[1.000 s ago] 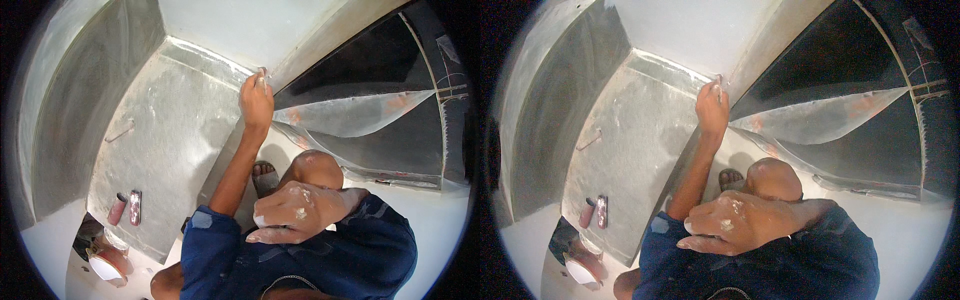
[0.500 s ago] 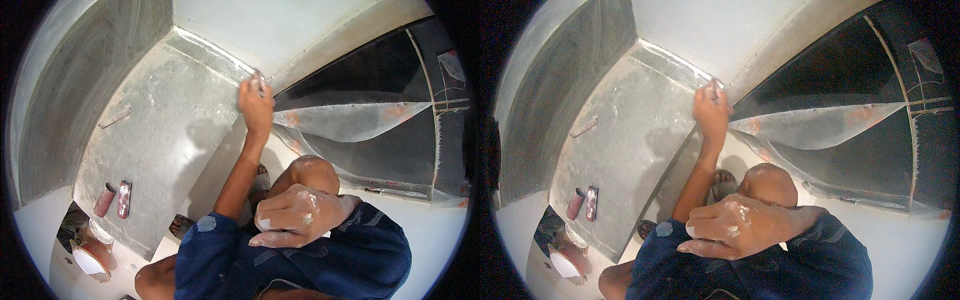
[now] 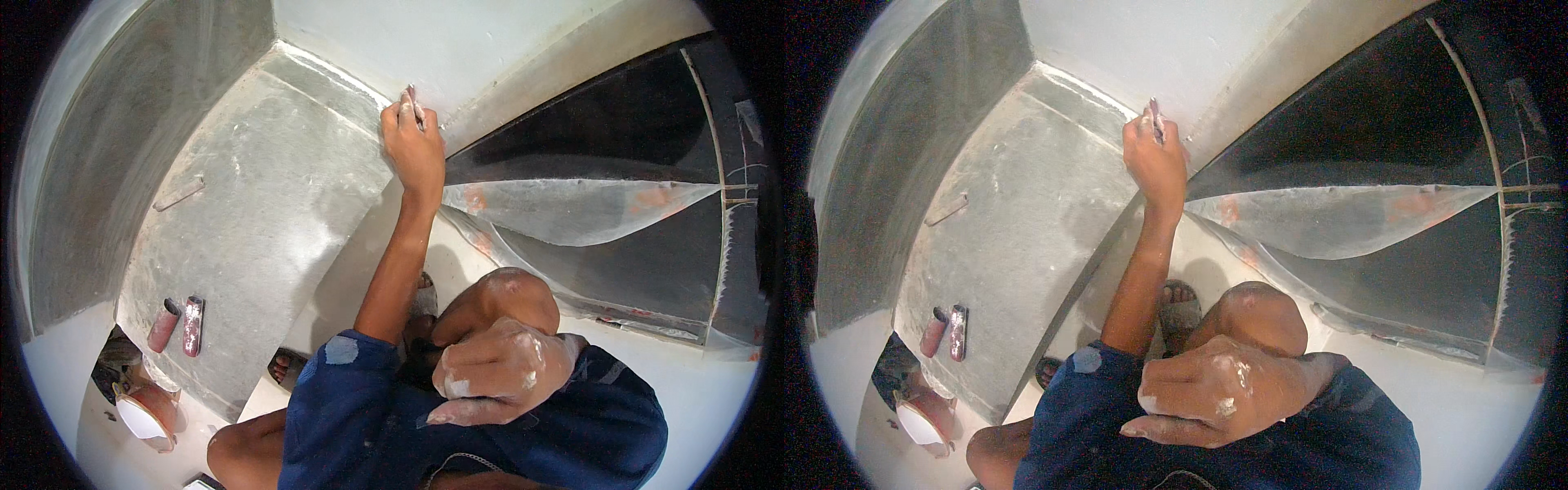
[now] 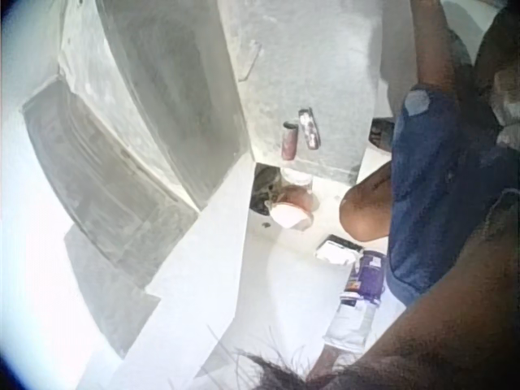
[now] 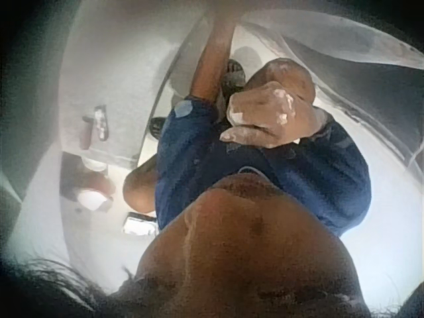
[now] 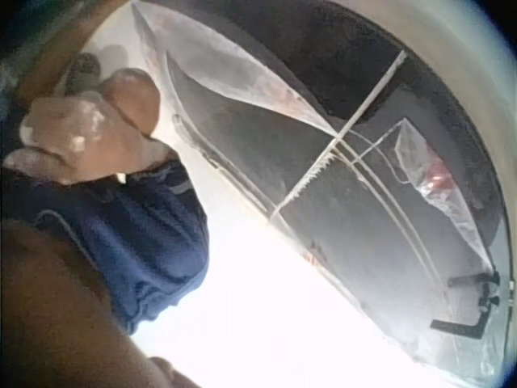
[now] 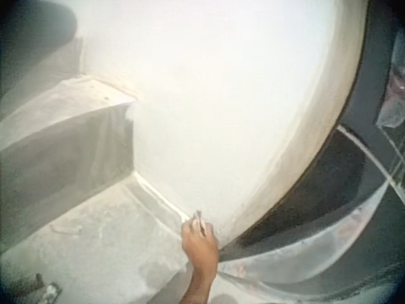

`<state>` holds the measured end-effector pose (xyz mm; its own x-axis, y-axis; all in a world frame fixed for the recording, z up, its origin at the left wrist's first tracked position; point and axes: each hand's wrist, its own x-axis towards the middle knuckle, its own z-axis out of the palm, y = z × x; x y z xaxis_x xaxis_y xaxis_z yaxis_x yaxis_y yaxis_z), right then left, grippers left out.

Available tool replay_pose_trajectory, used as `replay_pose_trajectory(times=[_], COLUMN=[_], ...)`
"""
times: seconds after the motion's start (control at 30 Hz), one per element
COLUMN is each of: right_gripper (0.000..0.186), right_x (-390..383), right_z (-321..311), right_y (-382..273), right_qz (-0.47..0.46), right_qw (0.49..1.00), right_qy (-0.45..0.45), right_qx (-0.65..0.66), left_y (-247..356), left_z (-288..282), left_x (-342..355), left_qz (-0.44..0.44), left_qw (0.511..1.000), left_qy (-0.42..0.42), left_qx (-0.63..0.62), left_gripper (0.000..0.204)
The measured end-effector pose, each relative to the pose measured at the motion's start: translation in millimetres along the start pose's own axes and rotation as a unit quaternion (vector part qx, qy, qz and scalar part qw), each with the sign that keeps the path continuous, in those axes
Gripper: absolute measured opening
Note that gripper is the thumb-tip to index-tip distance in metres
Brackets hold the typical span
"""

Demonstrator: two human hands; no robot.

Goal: The person smooths the corner of a concrete stair using a small sanding block. They repeatedly rub the block along the edge and adjacent surfaces, occasionally switching hands and adjusting grip to refine the finish.

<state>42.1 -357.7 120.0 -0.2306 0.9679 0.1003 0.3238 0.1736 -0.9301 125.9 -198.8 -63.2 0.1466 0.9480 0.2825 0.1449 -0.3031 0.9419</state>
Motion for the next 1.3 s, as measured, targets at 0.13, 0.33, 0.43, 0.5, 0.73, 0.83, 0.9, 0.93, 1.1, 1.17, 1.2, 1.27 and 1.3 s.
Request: replay_pose_trajectory(times=[0.13, 0.33, 0.43, 0.5, 0.73, 0.83, 0.9, 0.93, 1.1, 1.17, 1.2, 1.27, 1.3], right_gripper=[0.024, 0.026, 0.023, 0.021, 0.021, 0.023, 0.025, 0.024, 0.024, 0.023, 0.023, 0.023, 0.023], right_x=[3, -12, -7, -1, -2, 4, 8, 8, 0, 1, 6, 15, 15], right_z=[0, -6, -5, -2, -2, 0, -2, -2, 1, -2, -3, -1, -1], right_y=[11, -3, 3, 6, 4, 8, 9, 8, 3, 8, 10, 12, 10], right_qz=[-0.045, -0.044, -0.051, -0.053, -0.036, -0.029, -0.026, -0.023, 0.009, 0.002, 0.0, -0.012, -0.013], right_qw=[0.998, 0.999, 0.999, 0.998, 0.999, 0.999, 1.0, 1.0, 1.0, 1.0, 1.0, 1.0, 1.0], right_qy=[-0.013, -0.001, -0.006, -0.016, 0.023, 0.018, -0.006, -0.013, 0.008, -0.001, -0.003, -0.008, -0.018], right_qx=[0.047, 0.022, 0.012, 0.014, 0.027, 0.009, 0.001, 0.002, 0.016, -0.005, 0.0, 0.006, 0.002], left_y=[-20, -3, -1, -10, -12, -9, -14, -14, -14, -11, -11, -15, -16], left_z=[-12, 3, 2, -9, -6, -7, -9, -13, -11, -12, -12, -13, -14], left_x=[17, 11, -19, -12, 15, -15, -7, 4, 34, 10, 0, 0, 2], left_qz=[0.008, 0.025, 0.102, 0.11, 0.06, 0.118, 0.127, 0.077, 0.009, 0.081, 0.11, 0.103, 0.102], left_qw=[0.993, 0.995, 0.992, 0.991, 0.992, 0.989, 0.988, 0.992, 0.992, 0.99, 0.988, 0.987, 0.986], left_qy=[0.103, 0.033, 0.007, -0.003, -0.003, -0.039, -0.028, -0.027, 0.0, -0.019, -0.033, -0.058, -0.068], left_qx=[0.065, 0.086, 0.07, 0.073, 0.107, 0.074, 0.079, 0.094, 0.129, 0.113, 0.102, 0.107, 0.11], left_gripper=[0.026, 0.032, 0.032, 0.032, 0.035, 0.033, 0.032, 0.032, 0.033, 0.032, 0.032, 0.031, 0.03])
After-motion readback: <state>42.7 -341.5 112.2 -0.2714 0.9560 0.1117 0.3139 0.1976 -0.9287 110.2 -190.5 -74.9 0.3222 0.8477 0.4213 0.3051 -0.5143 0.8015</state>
